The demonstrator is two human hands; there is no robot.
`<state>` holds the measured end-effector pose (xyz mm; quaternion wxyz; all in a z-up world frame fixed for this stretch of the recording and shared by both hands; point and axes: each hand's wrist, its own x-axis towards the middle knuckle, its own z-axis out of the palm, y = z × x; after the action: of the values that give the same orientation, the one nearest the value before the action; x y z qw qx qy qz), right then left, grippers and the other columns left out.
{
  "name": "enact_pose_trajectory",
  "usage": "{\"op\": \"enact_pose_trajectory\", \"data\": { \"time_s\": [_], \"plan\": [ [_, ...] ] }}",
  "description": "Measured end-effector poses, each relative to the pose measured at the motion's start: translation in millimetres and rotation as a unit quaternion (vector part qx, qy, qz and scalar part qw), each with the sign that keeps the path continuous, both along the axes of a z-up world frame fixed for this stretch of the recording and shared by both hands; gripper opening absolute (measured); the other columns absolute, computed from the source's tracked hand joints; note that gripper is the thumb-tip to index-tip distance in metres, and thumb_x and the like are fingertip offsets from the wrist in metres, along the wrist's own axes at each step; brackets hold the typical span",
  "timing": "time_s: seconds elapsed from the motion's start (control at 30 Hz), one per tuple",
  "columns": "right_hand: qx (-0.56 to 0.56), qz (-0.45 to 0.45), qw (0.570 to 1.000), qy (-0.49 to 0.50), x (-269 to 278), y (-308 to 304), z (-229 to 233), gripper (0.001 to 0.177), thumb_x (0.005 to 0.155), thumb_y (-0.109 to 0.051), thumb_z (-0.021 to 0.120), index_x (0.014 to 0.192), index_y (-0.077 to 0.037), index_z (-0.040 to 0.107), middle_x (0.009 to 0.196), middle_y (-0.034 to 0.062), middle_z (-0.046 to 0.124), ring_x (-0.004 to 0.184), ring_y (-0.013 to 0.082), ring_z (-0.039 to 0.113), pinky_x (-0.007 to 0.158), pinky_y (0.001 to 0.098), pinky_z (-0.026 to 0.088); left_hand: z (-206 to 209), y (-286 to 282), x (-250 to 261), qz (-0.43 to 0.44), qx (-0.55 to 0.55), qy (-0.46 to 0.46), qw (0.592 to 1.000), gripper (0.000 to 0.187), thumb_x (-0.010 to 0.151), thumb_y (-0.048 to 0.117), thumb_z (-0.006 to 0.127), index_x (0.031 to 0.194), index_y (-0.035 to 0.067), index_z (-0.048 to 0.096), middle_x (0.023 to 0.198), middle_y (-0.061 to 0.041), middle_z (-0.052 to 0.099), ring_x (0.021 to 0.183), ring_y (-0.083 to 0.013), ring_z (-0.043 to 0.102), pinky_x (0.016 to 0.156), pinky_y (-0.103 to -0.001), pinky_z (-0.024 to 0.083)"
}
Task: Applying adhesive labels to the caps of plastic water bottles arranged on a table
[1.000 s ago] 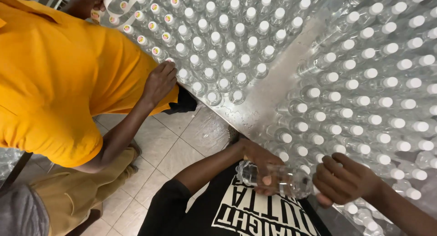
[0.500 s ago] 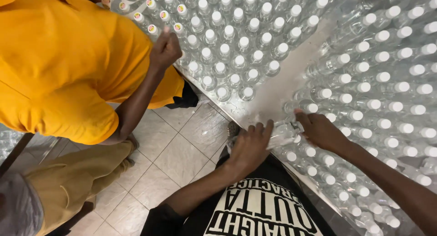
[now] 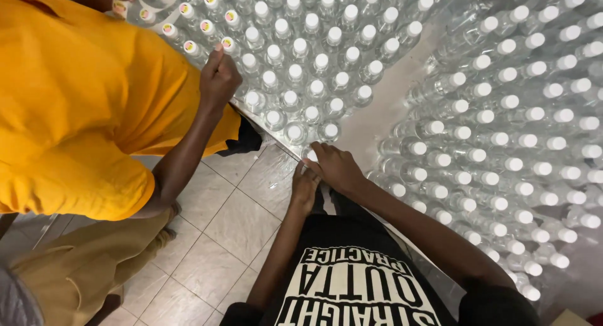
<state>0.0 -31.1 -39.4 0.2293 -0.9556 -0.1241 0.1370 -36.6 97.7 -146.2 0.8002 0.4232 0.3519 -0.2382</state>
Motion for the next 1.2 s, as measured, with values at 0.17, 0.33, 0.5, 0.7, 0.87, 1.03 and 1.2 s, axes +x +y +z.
{"op": "enact_pose_trajectory", "data": {
  "time_s": [0.17, 0.33, 0.5, 0.7, 0.87, 1.03, 1.2],
  "plan": [
    [0.008, -0.019, 0.999, -0.030, 1.8, -12.4, 22.1, 0.056, 0.108, -0.040, 0.062, 0.152, -0.008, 0.050, 0.109, 0.0163, 0.070, 0.100, 0.0377, 0.075, 0.076, 0.0548, 0.065, -56.0, 1.7, 14.9, -0.017, 0.003, 0.049, 0.999, 0.069, 0.105, 0.012, 0.058, 0.170, 0.009, 0.036, 0.127, -0.011, 0.060, 0.115, -0.0235, 0.069, 0.103, -0.025, 0.057],
    [-0.065, -0.109, 0.987, -0.100, -1.3, -105.4, 52.1, 0.044, 0.104, -0.033, 0.068, 0.144, -0.018, 0.063, 0.110, 0.0089, 0.067, 0.101, 0.0343, 0.073, 0.070, 0.0513, 0.063, -19.5, 5.3, 11.2, 0.061, -0.067, 0.035, 0.995, 0.074, 0.102, -0.010, 0.065, 0.165, -0.005, 0.028, 0.136, -0.030, 0.065, 0.132, -0.0360, 0.068, 0.127, -0.050, 0.047],
    [-0.207, -0.184, 0.912, -0.303, 49.7, -286.2, 44.8, 0.027, 0.100, -0.027, 0.081, 0.121, -0.011, 0.075, 0.116, 0.0145, 0.059, 0.111, 0.0423, 0.056, 0.089, 0.0519, 0.050, -10.1, 6.0, -16.8, 0.015, -0.138, 0.021, 0.990, 0.066, 0.108, -0.003, 0.053, 0.166, -0.005, 0.020, 0.156, -0.037, 0.050, 0.145, -0.0486, 0.055, 0.130, -0.060, 0.039],
    [-0.221, -0.251, 0.925, -0.179, 138.0, -374.3, 34.1, 0.049, 0.120, -0.046, 0.056, 0.138, -0.002, 0.069, 0.124, 0.0278, 0.070, 0.133, 0.0524, 0.043, 0.106, 0.0652, 0.025, 118.5, -16.6, -3.8, -0.184, -0.067, 0.074, 0.978, 0.050, 0.097, 0.014, 0.068, 0.144, -0.002, 0.058, 0.141, -0.031, 0.073, 0.128, -0.0411, 0.072, 0.113, -0.048, 0.058],
    [-0.309, -0.239, 0.911, -0.134, 194.3, -406.0, -8.4, 0.070, 0.115, -0.069, 0.050, 0.133, -0.006, 0.075, 0.117, 0.0255, 0.078, 0.136, 0.0525, 0.052, 0.106, 0.0676, 0.029, 160.9, -30.8, 3.6, -0.258, -0.010, -0.006, 0.966, 0.049, 0.099, 0.025, 0.066, 0.141, -0.001, 0.065, 0.137, -0.027, 0.079, 0.124, -0.0394, 0.079, 0.109, -0.046, 0.063],
    [-0.200, -0.299, 0.896, -0.261, 250.8, -477.8, 31.2, 0.028, 0.111, -0.027, 0.068, 0.123, -0.002, 0.075, 0.125, 0.0232, 0.069, 0.134, 0.0472, 0.045, 0.110, 0.0641, 0.022, 151.7, -24.3, -4.5, -0.215, 0.007, 0.046, 0.975, 0.047, 0.099, 0.021, 0.066, 0.138, -0.004, 0.071, 0.133, -0.032, 0.081, 0.123, -0.0423, 0.079, 0.107, -0.050, 0.062],
    [-0.300, -0.262, 0.905, -0.151, 308.1, -572.9, -51.1, 0.070, 0.118, -0.063, 0.055, 0.139, 0.001, 0.072, 0.125, 0.0323, 0.074, 0.142, 0.0583, 0.040, 0.110, 0.0702, 0.015, 173.2, -37.0, -9.0, -0.191, 0.051, 0.069, 0.978, 0.039, 0.098, 0.016, 0.068, 0.131, -0.004, 0.072, 0.127, -0.030, 0.083, 0.120, -0.0388, 0.080, 0.106, -0.048, 0.063]
  ]
}}
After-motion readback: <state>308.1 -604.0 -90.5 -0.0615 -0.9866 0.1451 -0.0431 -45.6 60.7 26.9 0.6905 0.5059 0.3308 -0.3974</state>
